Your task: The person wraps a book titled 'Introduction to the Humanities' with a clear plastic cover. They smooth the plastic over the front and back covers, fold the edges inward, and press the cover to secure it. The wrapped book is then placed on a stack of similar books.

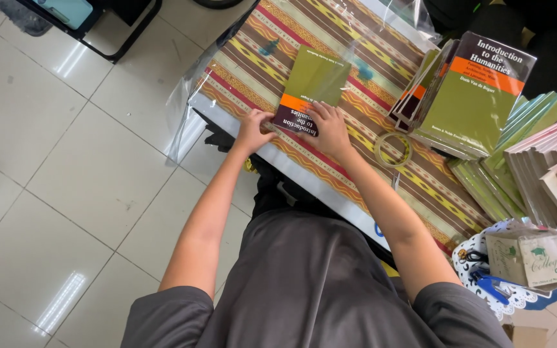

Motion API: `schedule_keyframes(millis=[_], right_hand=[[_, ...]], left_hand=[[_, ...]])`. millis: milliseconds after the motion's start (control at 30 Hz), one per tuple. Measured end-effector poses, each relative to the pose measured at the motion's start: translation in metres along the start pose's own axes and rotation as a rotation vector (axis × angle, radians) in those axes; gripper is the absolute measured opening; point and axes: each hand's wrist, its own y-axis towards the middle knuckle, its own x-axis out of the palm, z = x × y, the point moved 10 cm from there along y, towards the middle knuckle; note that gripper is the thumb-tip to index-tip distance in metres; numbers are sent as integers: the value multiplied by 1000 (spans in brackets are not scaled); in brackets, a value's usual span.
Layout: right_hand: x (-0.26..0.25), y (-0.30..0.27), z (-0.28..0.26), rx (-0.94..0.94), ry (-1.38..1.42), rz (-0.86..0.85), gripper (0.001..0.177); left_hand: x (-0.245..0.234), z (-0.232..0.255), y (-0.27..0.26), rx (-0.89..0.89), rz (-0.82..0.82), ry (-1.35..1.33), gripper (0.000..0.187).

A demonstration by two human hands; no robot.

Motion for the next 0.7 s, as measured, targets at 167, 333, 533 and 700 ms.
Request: schedule_keyframes(millis=[167, 333, 533, 700], right_hand=[[-8, -3, -25, -2, -107, 84, 83], [2, -7, -21, 2, -93, 142, 80], [26, -5, -23, 4, -246, 108, 76], [24, -14, -38, -87, -282, 215, 59]], left_hand=[[-25, 34, -21, -22, 158, 247, 67], [-28, 23, -26, -22, 226, 339, 63], [-3, 32, -14, 56, 197, 215, 62], [5, 40, -9, 110, 151, 72, 60]])
